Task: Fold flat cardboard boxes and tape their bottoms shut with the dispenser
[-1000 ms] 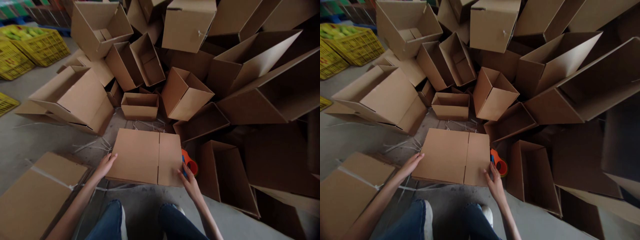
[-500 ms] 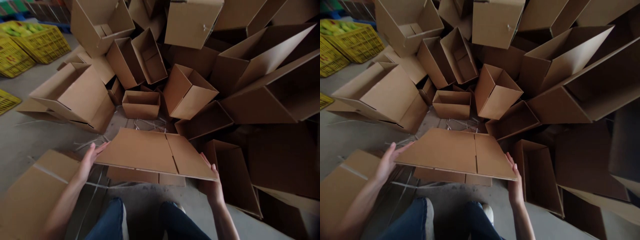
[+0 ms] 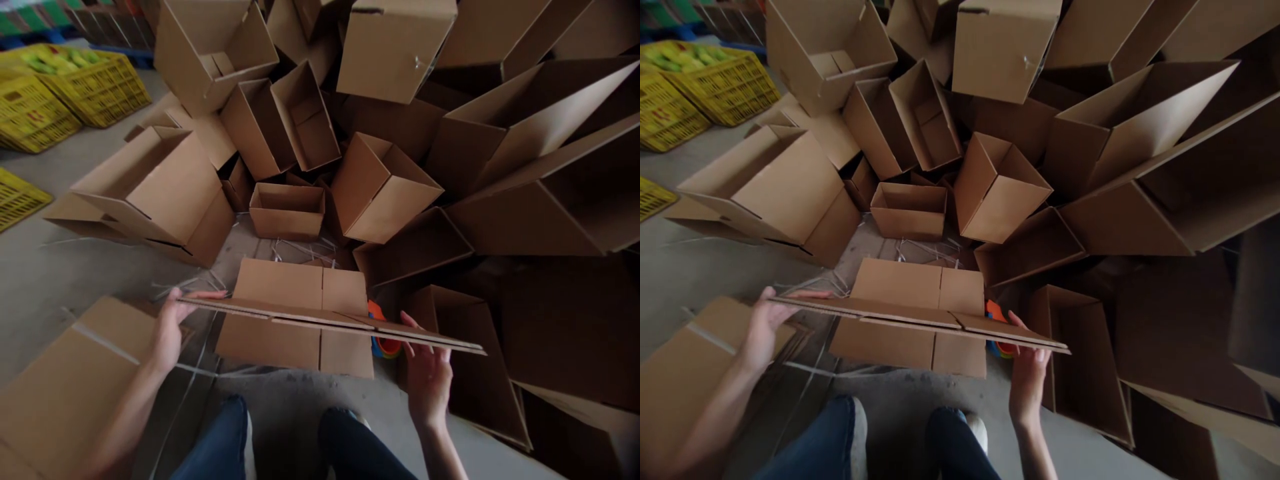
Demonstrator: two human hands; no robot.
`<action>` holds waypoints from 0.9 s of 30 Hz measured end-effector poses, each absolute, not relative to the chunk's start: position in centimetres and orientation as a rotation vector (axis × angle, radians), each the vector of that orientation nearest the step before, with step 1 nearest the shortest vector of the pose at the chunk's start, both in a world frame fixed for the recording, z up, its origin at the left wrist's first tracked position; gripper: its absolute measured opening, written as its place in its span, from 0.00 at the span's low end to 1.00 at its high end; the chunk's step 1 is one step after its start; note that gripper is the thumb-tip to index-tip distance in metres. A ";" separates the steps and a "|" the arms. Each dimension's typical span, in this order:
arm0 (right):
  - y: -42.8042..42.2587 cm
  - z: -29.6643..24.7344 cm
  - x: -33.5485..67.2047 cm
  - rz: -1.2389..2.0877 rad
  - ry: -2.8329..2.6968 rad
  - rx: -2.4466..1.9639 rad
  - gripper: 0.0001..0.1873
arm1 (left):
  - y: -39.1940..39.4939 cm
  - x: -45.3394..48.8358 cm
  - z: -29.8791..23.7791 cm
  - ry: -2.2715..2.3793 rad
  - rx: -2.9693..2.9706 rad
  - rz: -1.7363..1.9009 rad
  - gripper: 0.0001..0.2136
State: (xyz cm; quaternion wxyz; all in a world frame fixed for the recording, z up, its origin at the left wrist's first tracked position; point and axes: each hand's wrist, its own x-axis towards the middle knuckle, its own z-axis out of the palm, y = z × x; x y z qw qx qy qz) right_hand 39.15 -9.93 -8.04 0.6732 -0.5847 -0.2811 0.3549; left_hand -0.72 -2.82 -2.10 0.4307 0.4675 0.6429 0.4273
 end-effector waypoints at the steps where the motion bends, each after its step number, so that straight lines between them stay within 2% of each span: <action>1: -9.9 -8.0 38.9 0.806 -0.640 -1.343 0.19 | -2.7 -0.5 -2.2 1.582 1.144 1.050 0.37; 9: -9.8 -7.0 38.0 0.690 -0.713 -1.293 0.31 | -2.8 2.0 -1.8 1.428 1.099 1.208 0.44; 12: -9.7 -6.6 37.6 0.668 -0.748 -1.238 0.35 | -2.8 2.1 -2.0 1.464 1.103 1.219 0.40; 16: -9.8 -6.4 37.3 0.732 -0.811 -1.213 0.36 | -2.9 1.7 -2.7 1.497 1.136 1.193 0.35; 27: -10.2 -6.0 37.2 0.710 -0.794 -1.208 0.39 | -3.7 2.6 -0.6 1.500 1.235 1.158 0.35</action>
